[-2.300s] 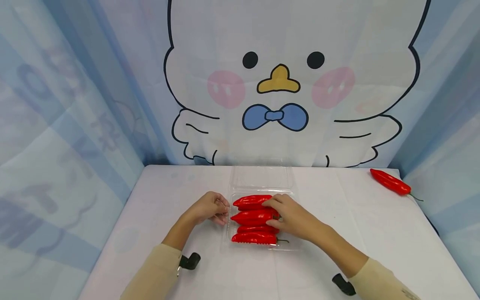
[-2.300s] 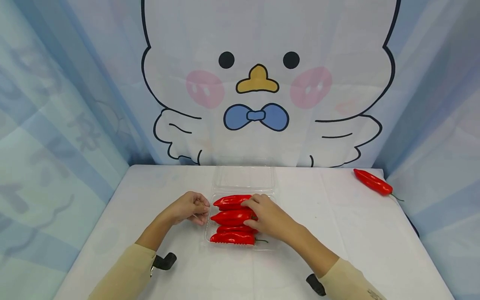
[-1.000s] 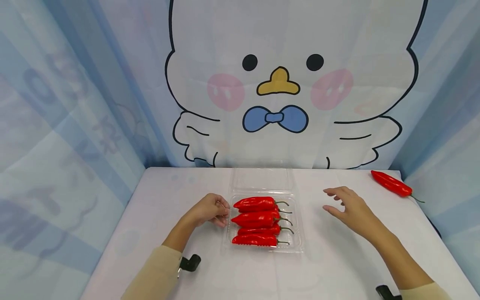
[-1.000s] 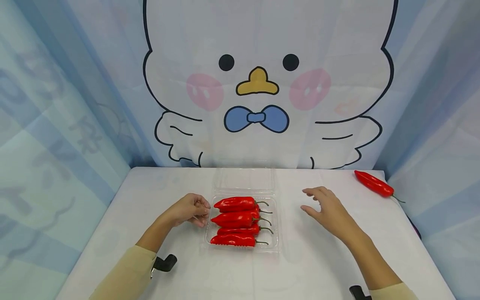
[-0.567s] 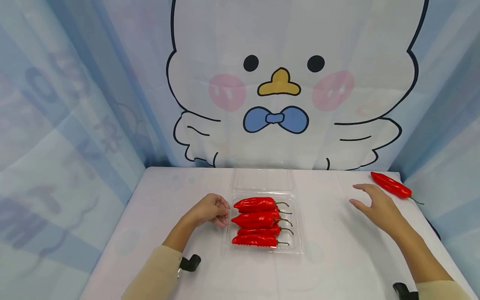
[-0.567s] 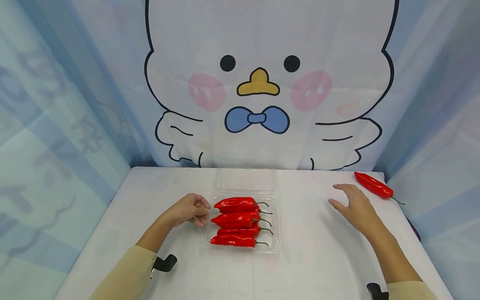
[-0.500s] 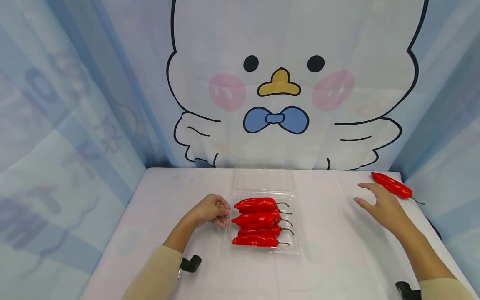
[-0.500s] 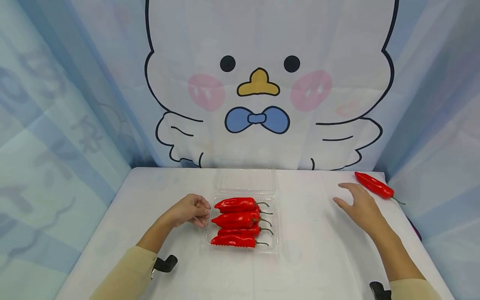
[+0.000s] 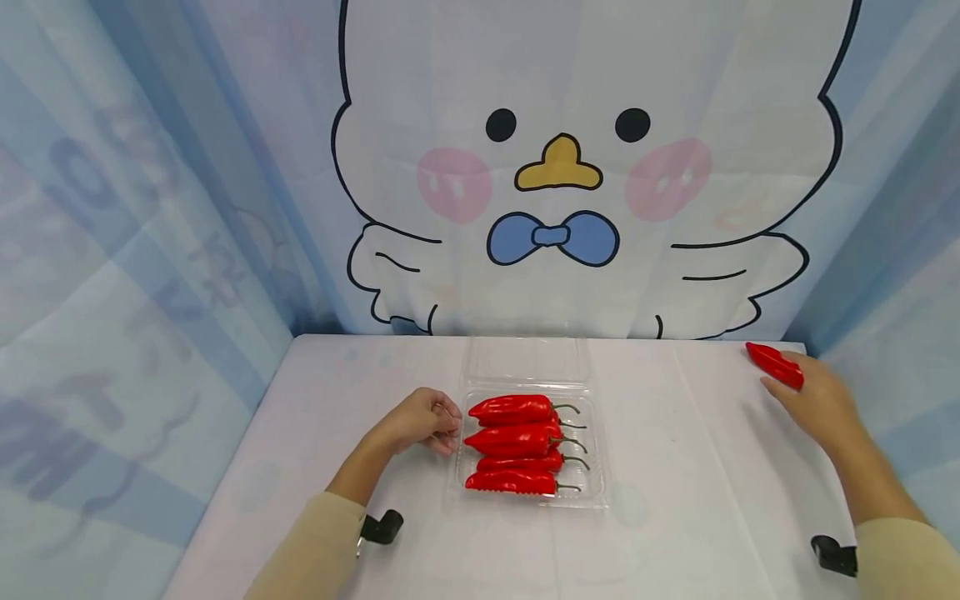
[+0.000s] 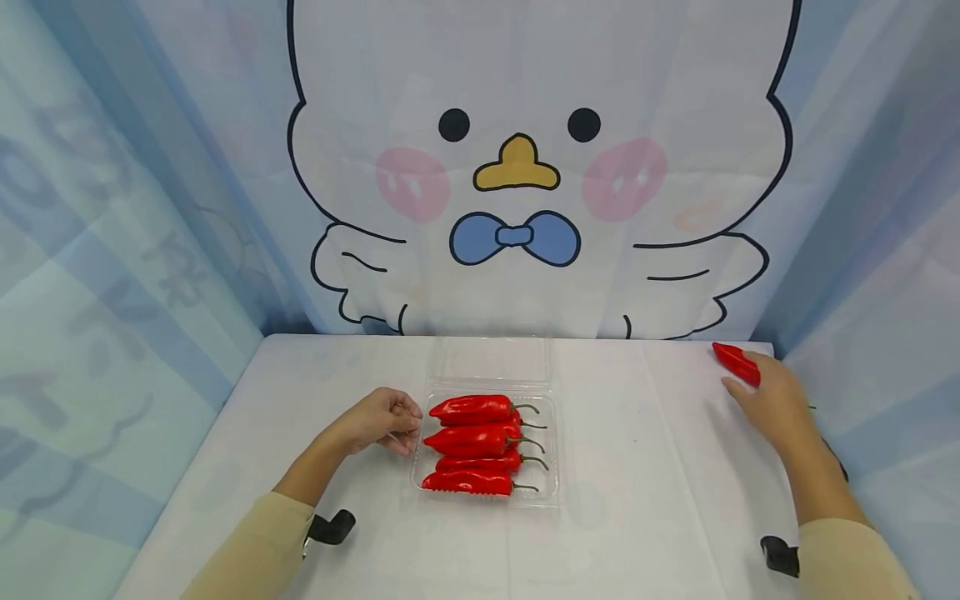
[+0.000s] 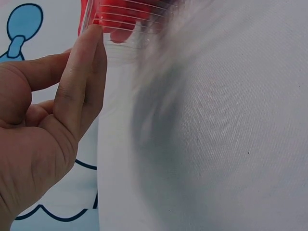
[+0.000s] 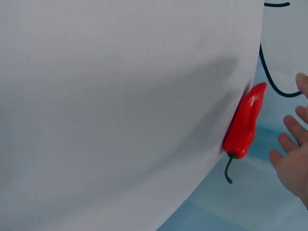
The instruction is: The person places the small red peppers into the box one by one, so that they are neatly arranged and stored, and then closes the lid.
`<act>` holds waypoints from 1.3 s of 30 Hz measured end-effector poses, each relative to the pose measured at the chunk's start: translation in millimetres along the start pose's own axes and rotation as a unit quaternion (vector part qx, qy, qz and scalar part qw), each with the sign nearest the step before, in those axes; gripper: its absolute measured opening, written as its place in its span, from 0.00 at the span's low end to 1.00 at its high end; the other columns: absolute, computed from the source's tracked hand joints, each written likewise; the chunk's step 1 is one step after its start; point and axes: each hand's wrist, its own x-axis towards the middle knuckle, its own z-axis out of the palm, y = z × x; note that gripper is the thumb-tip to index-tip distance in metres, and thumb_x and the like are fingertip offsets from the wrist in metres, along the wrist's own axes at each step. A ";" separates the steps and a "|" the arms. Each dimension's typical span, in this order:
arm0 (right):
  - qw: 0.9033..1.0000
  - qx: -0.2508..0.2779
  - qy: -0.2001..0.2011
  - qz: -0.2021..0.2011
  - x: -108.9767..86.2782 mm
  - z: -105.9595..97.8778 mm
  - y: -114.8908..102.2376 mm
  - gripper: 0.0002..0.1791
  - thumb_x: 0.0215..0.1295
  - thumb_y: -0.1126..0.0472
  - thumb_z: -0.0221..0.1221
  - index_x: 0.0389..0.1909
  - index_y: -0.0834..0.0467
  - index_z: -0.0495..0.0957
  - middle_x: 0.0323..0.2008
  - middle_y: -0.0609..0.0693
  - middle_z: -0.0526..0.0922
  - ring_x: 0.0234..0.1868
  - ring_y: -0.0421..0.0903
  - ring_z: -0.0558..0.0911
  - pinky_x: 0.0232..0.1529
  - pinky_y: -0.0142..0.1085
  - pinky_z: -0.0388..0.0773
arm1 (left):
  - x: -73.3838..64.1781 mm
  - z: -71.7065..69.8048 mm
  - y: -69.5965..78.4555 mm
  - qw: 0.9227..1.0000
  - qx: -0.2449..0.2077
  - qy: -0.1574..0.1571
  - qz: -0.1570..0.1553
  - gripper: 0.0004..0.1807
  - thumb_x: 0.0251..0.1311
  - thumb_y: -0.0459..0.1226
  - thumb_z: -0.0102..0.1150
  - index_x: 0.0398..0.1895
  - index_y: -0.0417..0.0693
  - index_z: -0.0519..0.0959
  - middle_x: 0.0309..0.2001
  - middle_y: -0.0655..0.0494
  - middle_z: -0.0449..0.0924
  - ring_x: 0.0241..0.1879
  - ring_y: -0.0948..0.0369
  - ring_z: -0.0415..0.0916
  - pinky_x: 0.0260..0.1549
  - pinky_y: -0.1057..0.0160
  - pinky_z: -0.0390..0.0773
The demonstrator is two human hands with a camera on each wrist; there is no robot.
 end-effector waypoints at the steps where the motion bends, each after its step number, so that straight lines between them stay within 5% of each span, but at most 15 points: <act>1: 1.000 -0.002 0.000 0.003 1.1 -0.2 2.8 0.40 0.72 0.56 0.62 0.72 0.75 0.55 0.62 0.81 0.62 0.57 0.79 0.64 0.48 0.74 0.78 | -0.2 0.2 -0.1 1.000 -0.001 0.000 -0.001 0.07 0.70 0.30 0.61 0.46 0.35 0.78 0.31 0.45 0.84 0.24 0.58 0.85 0.29 0.61 0.89; 14: 0.996 -0.037 -0.034 0.079 9.3 0.2 31.8 0.47 0.70 0.59 0.62 0.76 0.76 0.43 0.69 0.81 0.50 0.63 0.79 0.56 0.55 0.77 0.71 | 0.5 -0.4 0.6 1.000 -0.015 -0.010 0.005 0.07 0.69 0.28 0.60 0.46 0.32 0.77 0.30 0.46 0.84 0.24 0.59 0.84 0.28 0.60 0.89; 23: 0.993 -0.053 -0.056 0.088 17.5 2.4 38.8 0.49 0.69 0.60 0.62 0.77 0.75 0.41 0.69 0.82 0.48 0.64 0.80 0.55 0.54 0.76 0.72 | -0.4 -0.6 1.0 1.000 -0.012 -0.003 -0.001 0.06 0.69 0.28 0.61 0.45 0.33 0.78 0.29 0.46 0.84 0.23 0.58 0.84 0.28 0.60 0.89; 39: 0.989 -0.089 -0.069 0.097 15.4 2.3 29.5 0.34 0.77 0.64 0.52 0.75 0.74 0.50 0.62 0.83 0.58 0.57 0.78 0.63 0.60 0.74 0.71 | -0.6 0.0 -0.7 1.000 -0.011 0.000 0.001 0.07 0.69 0.29 0.61 0.46 0.34 0.78 0.30 0.45 0.84 0.24 0.58 0.84 0.29 0.60 0.90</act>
